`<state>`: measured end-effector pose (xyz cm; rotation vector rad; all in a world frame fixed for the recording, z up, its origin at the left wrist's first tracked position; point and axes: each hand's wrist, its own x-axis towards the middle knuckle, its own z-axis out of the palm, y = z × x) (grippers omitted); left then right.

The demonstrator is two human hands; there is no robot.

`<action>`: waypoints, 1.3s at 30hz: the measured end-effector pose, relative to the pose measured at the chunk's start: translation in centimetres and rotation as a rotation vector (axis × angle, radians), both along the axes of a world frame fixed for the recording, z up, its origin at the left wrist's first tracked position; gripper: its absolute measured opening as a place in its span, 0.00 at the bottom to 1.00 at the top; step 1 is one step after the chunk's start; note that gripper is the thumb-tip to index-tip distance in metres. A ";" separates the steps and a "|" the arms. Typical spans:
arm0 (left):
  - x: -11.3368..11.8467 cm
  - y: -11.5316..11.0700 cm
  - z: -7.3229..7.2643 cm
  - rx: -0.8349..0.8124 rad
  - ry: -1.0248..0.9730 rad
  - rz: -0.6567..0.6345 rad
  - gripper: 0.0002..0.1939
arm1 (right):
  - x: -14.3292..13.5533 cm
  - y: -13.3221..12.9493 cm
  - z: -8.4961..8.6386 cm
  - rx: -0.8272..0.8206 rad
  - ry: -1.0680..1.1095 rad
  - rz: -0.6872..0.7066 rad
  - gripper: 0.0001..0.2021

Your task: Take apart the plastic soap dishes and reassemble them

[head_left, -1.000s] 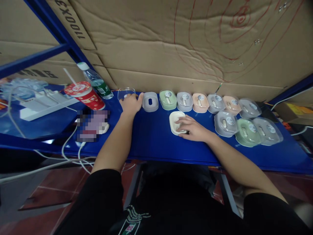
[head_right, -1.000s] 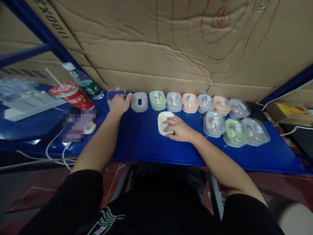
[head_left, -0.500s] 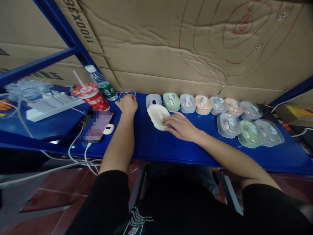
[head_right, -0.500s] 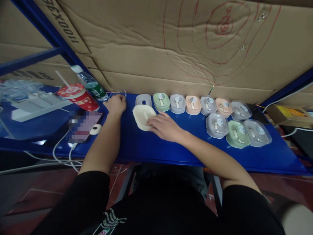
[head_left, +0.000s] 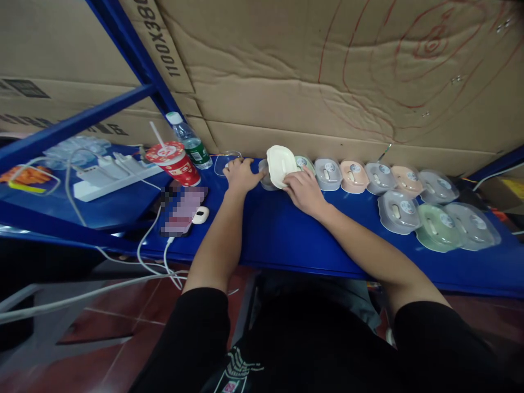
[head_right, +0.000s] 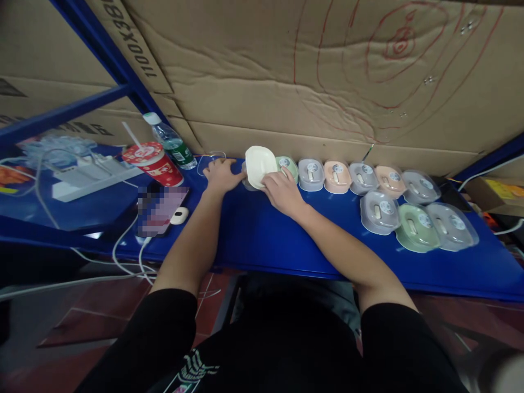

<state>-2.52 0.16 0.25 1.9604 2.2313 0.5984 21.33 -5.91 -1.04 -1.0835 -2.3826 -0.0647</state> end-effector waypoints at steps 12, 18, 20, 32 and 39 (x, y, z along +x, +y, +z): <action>-3.3 1.1 -0.8 -0.009 -0.110 0.206 0.22 | -1.2 0.8 -1.5 0.038 -0.250 0.000 0.19; -3.8 1.4 -0.7 -0.001 -0.112 0.221 0.19 | -1.6 1.1 -1.5 0.042 -0.220 -0.094 0.17; -3.8 1.5 -0.7 -0.013 -0.116 0.206 0.19 | -1.5 1.1 -1.5 0.046 -0.190 -0.135 0.16; -3.7 2.2 -1.2 -0.047 -0.114 0.075 0.20 | -0.7 0.8 -0.4 0.025 -0.158 -0.283 0.22; -3.1 2.0 -1.1 -0.028 -0.095 0.071 0.20 | -0.8 2.3 -0.9 0.020 -0.127 -0.355 0.21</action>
